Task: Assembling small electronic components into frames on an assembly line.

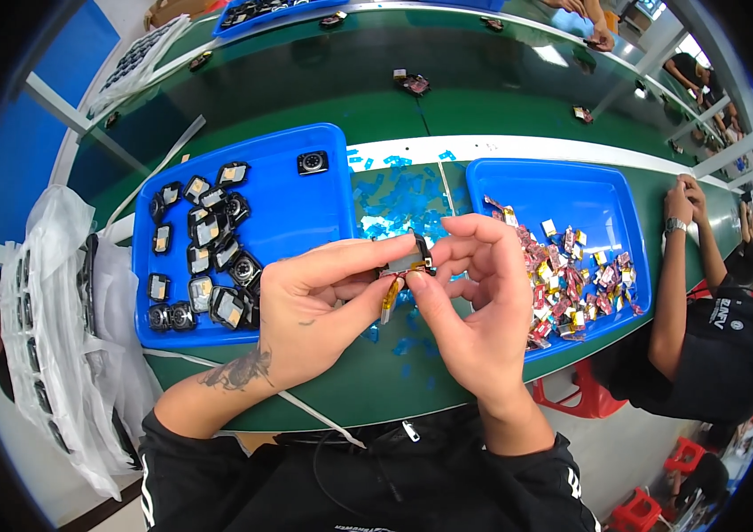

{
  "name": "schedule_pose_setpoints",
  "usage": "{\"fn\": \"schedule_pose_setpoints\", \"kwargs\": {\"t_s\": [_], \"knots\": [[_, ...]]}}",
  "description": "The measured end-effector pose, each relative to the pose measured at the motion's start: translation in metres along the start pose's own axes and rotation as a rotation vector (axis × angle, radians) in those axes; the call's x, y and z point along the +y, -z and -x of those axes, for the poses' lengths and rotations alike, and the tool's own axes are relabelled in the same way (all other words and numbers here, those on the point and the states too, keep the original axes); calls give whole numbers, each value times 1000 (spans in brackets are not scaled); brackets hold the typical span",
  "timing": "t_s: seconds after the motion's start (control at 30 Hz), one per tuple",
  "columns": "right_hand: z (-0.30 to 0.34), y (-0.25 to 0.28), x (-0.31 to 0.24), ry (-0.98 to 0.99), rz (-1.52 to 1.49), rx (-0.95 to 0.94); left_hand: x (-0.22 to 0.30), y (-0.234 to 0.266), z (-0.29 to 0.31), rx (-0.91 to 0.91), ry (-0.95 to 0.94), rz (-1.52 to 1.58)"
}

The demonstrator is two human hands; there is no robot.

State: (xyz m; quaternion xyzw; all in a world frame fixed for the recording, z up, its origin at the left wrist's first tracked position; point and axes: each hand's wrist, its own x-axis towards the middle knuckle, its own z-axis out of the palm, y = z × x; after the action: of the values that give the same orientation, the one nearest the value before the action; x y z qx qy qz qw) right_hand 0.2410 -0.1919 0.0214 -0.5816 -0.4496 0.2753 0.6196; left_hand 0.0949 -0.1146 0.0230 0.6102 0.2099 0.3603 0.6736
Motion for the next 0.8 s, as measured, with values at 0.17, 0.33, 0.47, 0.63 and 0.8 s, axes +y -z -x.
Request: {"fn": "schedule_pose_setpoints", "kwargs": {"t_s": [0.17,0.33,0.47,0.63,0.8], "knots": [[-6,-9,2,90,227,-47,-10,0,-1,93,11,86],[-40,-14,8,81,267,-208,-12,15,-13,113,-32,82],[-147,-13,29,60,448,-440,-14,66,-40,31,-235,-879],[-241,-27,85,-256,478,-340,1,94,-23,-283,-54,-1395],[-258,-39,130,-145,709,-278,-15,88,-6,-253,-99,-1391]]}}
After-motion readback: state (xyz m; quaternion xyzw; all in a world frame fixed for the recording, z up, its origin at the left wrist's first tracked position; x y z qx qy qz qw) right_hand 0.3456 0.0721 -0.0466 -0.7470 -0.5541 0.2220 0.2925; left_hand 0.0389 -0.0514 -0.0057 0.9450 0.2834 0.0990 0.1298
